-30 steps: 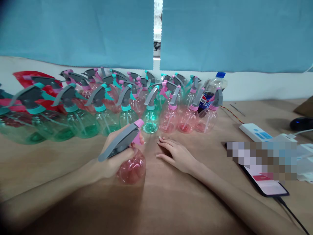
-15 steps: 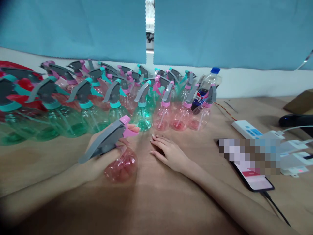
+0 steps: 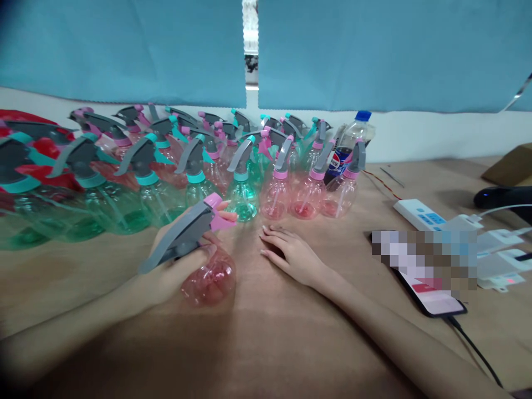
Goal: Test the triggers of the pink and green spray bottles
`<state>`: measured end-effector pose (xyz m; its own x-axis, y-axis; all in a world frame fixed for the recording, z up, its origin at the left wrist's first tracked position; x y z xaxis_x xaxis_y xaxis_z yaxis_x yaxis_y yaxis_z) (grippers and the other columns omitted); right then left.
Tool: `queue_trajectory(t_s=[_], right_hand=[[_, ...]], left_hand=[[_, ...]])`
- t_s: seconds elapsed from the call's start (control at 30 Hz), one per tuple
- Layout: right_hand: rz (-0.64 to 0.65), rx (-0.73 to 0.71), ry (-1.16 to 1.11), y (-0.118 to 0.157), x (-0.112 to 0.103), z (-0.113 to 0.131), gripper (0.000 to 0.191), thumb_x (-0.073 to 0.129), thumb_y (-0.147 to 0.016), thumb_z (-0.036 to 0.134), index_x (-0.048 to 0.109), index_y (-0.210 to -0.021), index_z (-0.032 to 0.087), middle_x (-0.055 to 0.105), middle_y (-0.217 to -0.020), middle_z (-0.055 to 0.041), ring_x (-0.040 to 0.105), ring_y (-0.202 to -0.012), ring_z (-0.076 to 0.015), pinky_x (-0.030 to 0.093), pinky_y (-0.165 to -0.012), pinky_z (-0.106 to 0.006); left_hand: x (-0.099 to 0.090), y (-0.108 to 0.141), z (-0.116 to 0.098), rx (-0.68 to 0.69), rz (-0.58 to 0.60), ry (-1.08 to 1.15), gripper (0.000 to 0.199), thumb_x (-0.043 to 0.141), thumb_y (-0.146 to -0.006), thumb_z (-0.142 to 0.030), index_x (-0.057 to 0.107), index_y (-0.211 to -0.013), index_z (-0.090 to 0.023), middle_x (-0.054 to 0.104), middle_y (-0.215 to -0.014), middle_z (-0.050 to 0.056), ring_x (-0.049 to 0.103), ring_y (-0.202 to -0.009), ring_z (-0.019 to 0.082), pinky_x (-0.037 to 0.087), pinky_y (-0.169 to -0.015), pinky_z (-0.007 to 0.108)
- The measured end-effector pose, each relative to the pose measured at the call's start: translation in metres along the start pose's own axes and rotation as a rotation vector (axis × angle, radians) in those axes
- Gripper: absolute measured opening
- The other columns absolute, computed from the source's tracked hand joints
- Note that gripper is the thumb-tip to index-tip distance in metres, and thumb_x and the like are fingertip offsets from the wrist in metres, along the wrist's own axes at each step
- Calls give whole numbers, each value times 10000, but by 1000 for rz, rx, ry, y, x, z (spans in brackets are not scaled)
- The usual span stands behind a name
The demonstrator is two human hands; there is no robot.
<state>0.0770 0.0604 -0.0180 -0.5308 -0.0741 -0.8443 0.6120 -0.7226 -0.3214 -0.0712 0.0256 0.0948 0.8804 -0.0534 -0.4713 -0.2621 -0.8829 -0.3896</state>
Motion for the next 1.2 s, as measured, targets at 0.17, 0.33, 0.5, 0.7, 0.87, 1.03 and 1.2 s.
queue_trajectory(t_s=[0.17,0.33,0.5,0.7,0.87,1.03,1.2], right_hand=[[4,-8,-2,0,2,-2,399,488,-962,405,579,-1302,217,570,-1379,-95,484,-1320,-252,394,-1097,-505],[0,-14,-23,0,2,-3,398,484,-962,409,576,-1307,234,566,-1385,-86,486,-1318,-255,397,-1089,-518],[5,-13,-17,1,2,-4,388,480,-966,403,582,-1299,233,553,-1399,-85,484,-1319,-250,397,-1089,-508],[4,-11,7,0,2,-3,391,474,-970,396,595,-1281,193,558,-1391,-103,483,-1319,-249,394,-1095,-485],[8,-11,18,0,1,-1,398,469,-970,395,594,-1283,183,551,-1398,-110,479,-1322,-251,390,-1100,-477],[6,-13,16,0,2,-2,402,467,-971,394,592,-1285,177,554,-1394,-113,479,-1322,-254,391,-1101,-477],[0,-20,8,1,2,-3,396,470,-969,393,595,-1284,188,561,-1386,-110,491,-1313,-252,400,-1097,-463]], left_hand=[[1,-1,-2,6,11,40,417,516,-700,-110,600,-1089,-237,636,-884,-10,506,-598,118,464,-634,281],[2,0,2,-4,6,30,422,528,-705,-135,605,-1106,-240,591,-739,-21,512,-592,142,477,-615,286],[2,-1,1,-15,-3,39,438,523,-707,-131,600,-1125,-239,567,-724,-31,492,-574,135,480,-634,290],[0,-3,-2,-47,-18,8,405,520,-701,-130,609,-1083,-231,554,-706,-31,487,-578,138,469,-599,275],[-1,-3,-2,-70,-25,13,342,535,-708,-183,621,-1033,-243,622,-756,-11,510,-587,150,498,-621,295],[0,-4,-2,-56,-13,38,354,543,-693,-171,617,-1034,-233,658,-831,-2,517,-593,142,489,-619,289],[1,-3,-2,-67,4,16,339,534,-692,-151,608,-1017,-211,666,-866,-7,521,-574,117,456,-569,244]])
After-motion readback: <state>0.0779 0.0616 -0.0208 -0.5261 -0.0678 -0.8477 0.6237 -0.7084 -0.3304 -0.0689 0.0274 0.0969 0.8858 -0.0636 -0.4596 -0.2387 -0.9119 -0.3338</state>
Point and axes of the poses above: each hand's wrist, its own y-axis away from the middle knuckle, its own x-axis out of the palm, z = x × y, the point moved 10 cm from there along -y, towards the middle knuckle
